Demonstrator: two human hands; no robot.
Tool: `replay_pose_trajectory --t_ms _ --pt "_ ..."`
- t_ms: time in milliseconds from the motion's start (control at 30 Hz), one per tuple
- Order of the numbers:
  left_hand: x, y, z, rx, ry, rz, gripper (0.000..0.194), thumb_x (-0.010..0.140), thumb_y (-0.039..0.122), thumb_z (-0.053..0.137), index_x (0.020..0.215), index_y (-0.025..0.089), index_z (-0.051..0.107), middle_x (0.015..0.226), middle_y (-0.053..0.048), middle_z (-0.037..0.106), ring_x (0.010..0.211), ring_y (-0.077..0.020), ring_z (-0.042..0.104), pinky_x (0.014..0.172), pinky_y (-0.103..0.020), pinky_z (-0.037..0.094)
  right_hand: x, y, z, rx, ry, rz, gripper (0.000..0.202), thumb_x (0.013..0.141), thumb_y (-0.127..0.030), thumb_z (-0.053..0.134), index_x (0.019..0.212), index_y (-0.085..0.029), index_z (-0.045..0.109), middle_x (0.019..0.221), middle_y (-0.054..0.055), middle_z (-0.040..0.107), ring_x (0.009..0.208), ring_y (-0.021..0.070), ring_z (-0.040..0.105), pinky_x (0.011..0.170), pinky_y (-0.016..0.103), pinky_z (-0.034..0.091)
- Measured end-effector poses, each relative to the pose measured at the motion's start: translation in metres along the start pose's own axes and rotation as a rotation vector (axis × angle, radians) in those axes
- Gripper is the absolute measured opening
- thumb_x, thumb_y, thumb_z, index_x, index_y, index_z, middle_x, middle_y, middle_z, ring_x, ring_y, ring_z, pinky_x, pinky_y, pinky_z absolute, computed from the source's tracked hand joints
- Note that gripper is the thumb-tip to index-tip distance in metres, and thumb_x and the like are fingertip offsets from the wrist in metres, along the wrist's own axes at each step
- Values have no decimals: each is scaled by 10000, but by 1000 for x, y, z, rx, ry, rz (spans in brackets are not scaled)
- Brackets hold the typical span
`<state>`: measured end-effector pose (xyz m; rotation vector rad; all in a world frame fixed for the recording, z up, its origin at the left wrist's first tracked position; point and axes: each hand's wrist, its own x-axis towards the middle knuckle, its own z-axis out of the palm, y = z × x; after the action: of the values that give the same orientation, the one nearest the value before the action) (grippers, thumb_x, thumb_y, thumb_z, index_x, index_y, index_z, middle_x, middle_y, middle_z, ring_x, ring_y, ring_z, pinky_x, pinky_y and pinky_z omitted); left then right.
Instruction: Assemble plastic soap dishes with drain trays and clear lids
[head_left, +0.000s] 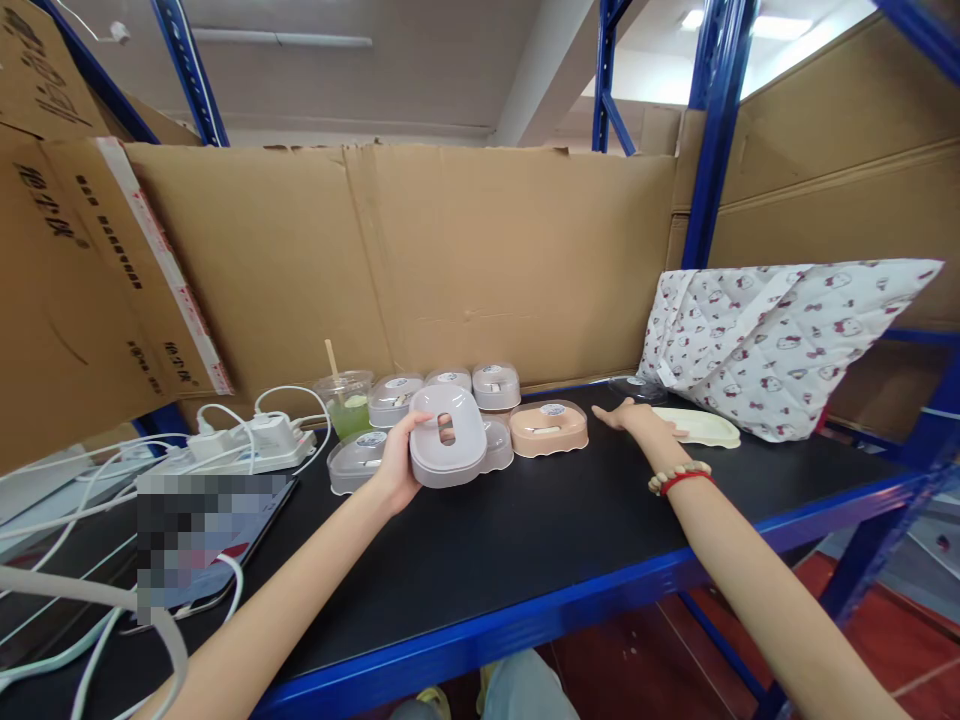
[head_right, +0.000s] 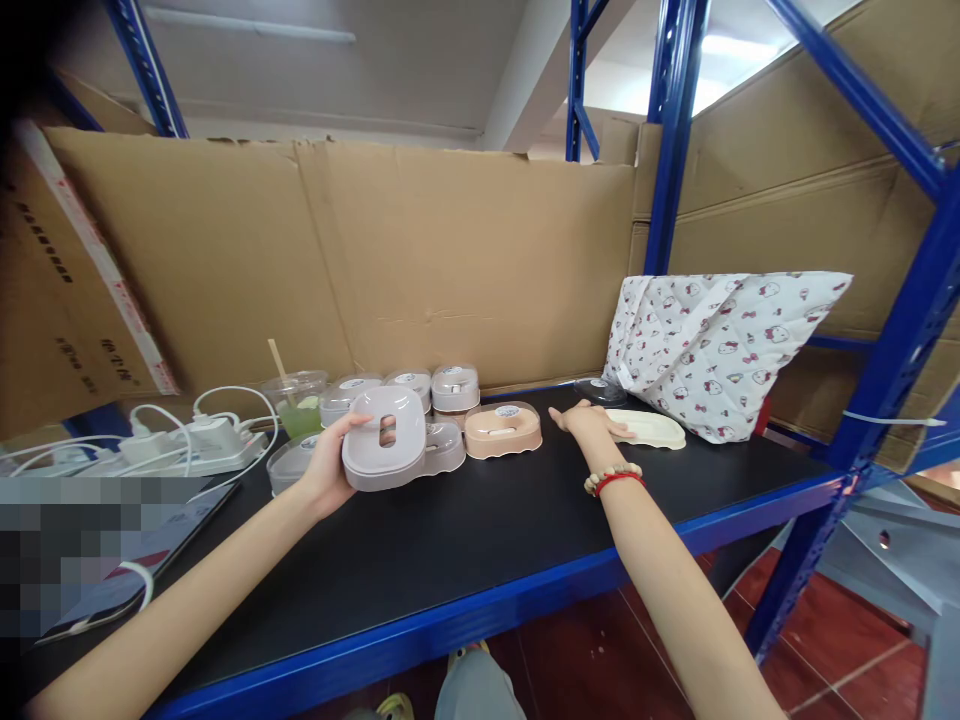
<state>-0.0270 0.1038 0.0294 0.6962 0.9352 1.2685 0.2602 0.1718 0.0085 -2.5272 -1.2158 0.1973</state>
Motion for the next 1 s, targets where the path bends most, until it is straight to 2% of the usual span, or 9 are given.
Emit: replay_pose_trajectory --t_ms 100,200,300,400,500,600,700,800,1000 --pt "-1 -1 1 -4 12 -24 174 713 195 447 779 81 561 629 -44 562 508 -131 543 508 -217 468 -8 -9 5 12 31 11 793 792 -559 459 1349 -9 332 1256 388 386 1107 522 448 723 730 347" --pt "-3 -1 2 -11 17 -13 174 737 187 437 805 86 561 642 -41 573 498 -132 546 488 -215 463 -20 -17 3 45 177 -169 673 872 -425 361 1338 57 296 1194 382 444 1077 437 517 793 580 433" --pt "-4 0 3 -3 45 20 196 749 180 437 871 98 567 652 -35 585 494 -141 552 487 -225 471 -25 -14 -5 22 230 -245 509 901 -302 310 1316 -11 356 1216 303 472 1074 335 549 871 460 429" --pt "-4 0 2 21 51 16 220 762 191 431 900 99 575 626 -38 578 492 -152 556 485 -236 476 -21 -5 -9 -21 227 -275 429 867 -234 402 1269 -89 433 1268 229 466 1124 296 519 893 417 418" --pt "-3 0 0 21 25 12 236 755 196 432 905 91 582 642 -48 586 501 -154 562 495 -240 482 -14 3 -6 -58 173 -314 476 811 -280 526 1259 -132 461 1279 176 488 1176 281 478 927 412 396" --pt "-2 0 -1 24 12 11 247 744 198 431 905 85 581 660 -58 594 508 -157 566 510 -243 488 -8 5 -2 -84 104 -352 450 806 -350 545 1224 -188 518 1249 118 541 1157 259 502 948 414 380" --pt "-2 -1 -1 25 8 22 260 737 203 428 916 86 577 661 -59 595 534 -167 579 540 -258 502 -5 4 -4 -114 103 -300 395 787 -355 561 1132 -165 591 1156 151 594 1107 296 534 891 440 408" --pt "-1 -2 -1 13 2 18 303 721 205 432 957 84 577 678 -59 598 586 -175 597 577 -267 515 -5 4 -9 -135 135 -234 403 742 -322 612 1101 -140 604 1098 188 607 1056 315 560 814 416 445" --pt "-2 -3 -2 -11 -26 36 361 690 199 408 981 81 587 667 -50 591 609 -171 599 610 -270 526 -2 7 -2 -63 132 -371 538 742 -441 598 1214 -190 538 1270 133 518 1202 295 451 941 442 383"
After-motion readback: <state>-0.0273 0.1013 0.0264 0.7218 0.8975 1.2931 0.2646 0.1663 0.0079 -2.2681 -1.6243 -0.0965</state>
